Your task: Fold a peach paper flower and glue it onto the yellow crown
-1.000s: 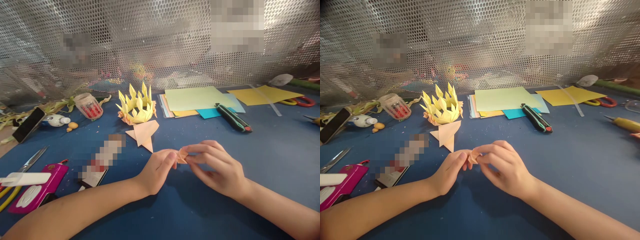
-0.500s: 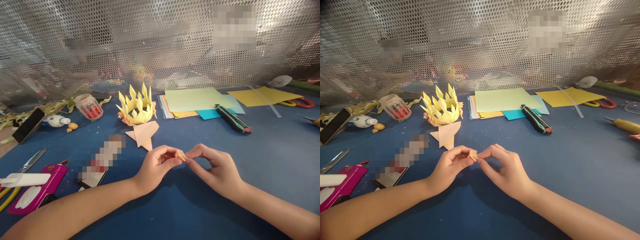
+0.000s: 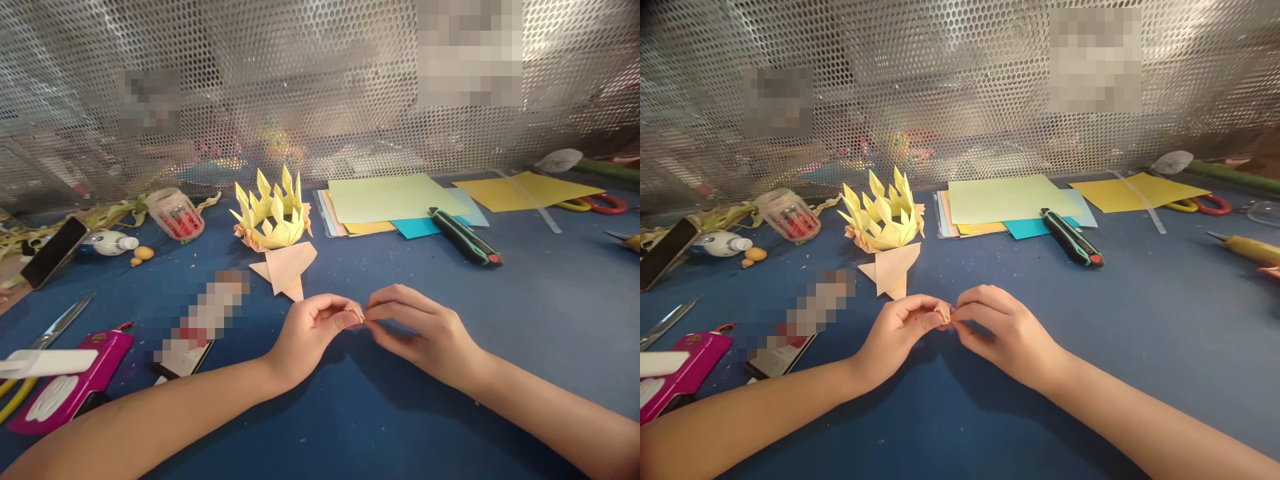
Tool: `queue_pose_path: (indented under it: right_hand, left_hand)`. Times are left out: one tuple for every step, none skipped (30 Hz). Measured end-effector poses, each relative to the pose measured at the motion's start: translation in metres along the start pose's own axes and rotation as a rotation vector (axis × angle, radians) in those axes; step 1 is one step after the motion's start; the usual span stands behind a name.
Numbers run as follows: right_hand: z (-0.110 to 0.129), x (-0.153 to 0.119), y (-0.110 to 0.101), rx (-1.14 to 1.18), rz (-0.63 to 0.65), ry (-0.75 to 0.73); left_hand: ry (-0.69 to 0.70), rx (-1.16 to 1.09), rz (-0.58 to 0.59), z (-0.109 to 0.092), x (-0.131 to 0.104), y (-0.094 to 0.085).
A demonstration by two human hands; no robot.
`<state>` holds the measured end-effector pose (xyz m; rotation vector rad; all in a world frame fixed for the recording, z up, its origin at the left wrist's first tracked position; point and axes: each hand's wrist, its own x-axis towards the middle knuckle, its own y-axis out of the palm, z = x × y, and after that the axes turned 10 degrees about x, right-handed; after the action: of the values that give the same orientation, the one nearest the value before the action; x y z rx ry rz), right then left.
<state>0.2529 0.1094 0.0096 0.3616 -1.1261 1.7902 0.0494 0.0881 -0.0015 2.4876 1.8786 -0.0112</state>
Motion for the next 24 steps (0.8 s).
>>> queue_pose_path:
  right_hand:
    - [0.0007,-0.0004,0.0006,0.016,-0.012,0.013]
    - [0.0016,-0.0006,0.001,0.034,-0.022,0.034]
    - [0.0027,-0.0006,0.0013,0.055,-0.031,0.063]
    - [0.0038,-0.0004,0.0014,0.079,-0.035,0.099]
    - [0.0049,0.0001,0.0014,0.106,-0.036,0.141]
    - [0.0059,0.0007,0.0014,0.136,-0.035,0.187]
    - [0.0067,0.0013,0.0015,0.169,-0.033,0.236]
    - [0.0073,0.0018,0.0018,0.206,-0.031,0.288]
    - [0.0077,0.0022,0.0023,0.244,-0.028,0.343]
    - [0.0078,0.0024,0.0029,0.284,-0.022,0.399]
    - [0.0077,0.0024,0.0036,0.323,-0.013,0.454]
    - [0.0074,0.0024,0.0042,0.361,-0.005,0.506]
    - [0.0071,0.0024,0.0047,0.394,0.004,0.552]
    - [0.0068,0.0025,0.0049,0.423,0.011,0.593]
    - [0.0066,0.0027,0.0048,0.446,0.015,0.627]
    - [0.0064,0.0032,0.0044,0.462,0.016,0.655]
    - [0.0061,0.0039,0.0038,0.471,0.016,0.675]
    - [0.0059,0.0046,0.0031,0.477,0.016,0.689]
    - [0.0055,0.0053,0.0023,0.479,0.019,0.695]
    - [0.0051,0.0059,0.0017,0.477,0.022,0.696]
    - [0.0048,0.0063,0.0014,0.472,0.028,0.694]
    - [0.0045,0.0064,0.0013,0.463,0.033,0.687]
    - [0.0044,0.0062,0.0015,0.449,0.036,0.675]
    - [0.0046,0.0058,0.002,0.428,0.034,0.657]
  left_hand:
    - [0.0,-0.009,0.002,-0.0001,-0.0002,0.0002]
    - [0.003,-0.017,-0.001,0.0,-0.0003,0.0005]
    - [0.007,-0.025,-0.008,0.0003,-0.0004,0.0007]
    - [0.012,-0.031,-0.019,0.0006,-0.0003,0.0008]
    - [0.017,-0.035,-0.03,0.0009,-0.0001,0.0009]
    - [0.02,-0.038,-0.042,0.0012,0.0002,0.0008]
    - [0.022,-0.04,-0.05,0.0013,0.0006,0.0007]
    - [0.024,-0.04,-0.058,0.0013,0.0009,0.0006]
    - [0.025,-0.04,-0.063,0.0012,0.0012,0.0004]
    - [0.025,-0.038,-0.067,0.001,0.0015,0.0001]
    - [0.024,-0.035,-0.069,0.0009,0.0016,-0.0001]
    - [0.025,-0.032,-0.07,0.0008,0.0017,-0.0002]
    - [0.027,-0.028,-0.071,0.0009,0.0016,-0.0003]
    - [0.031,-0.024,-0.073,0.0012,0.0014,-0.0003]
    - [0.035,-0.02,-0.073,0.0016,0.0011,-0.0001]
    - [0.041,-0.016,-0.073,0.0021,0.0007,0.0003]
    - [0.049,-0.013,-0.071,0.0027,0.0001,0.0007]
    - [0.058,-0.009,-0.069,0.0032,-0.0005,0.0013]
    - [0.067,-0.007,-0.067,0.0037,-0.0011,0.0018]
    - [0.073,-0.004,-0.064,0.0039,-0.0017,0.0023]
    - [0.078,-0.002,-0.062,0.004,-0.0023,0.0027]
    - [0.081,0.002,-0.061,0.0038,-0.0027,0.003]
    - [0.077,0.005,-0.06,0.0035,-0.003,0.003]
    - [0.065,0.007,-0.056,0.0031,-0.0031,0.0029]
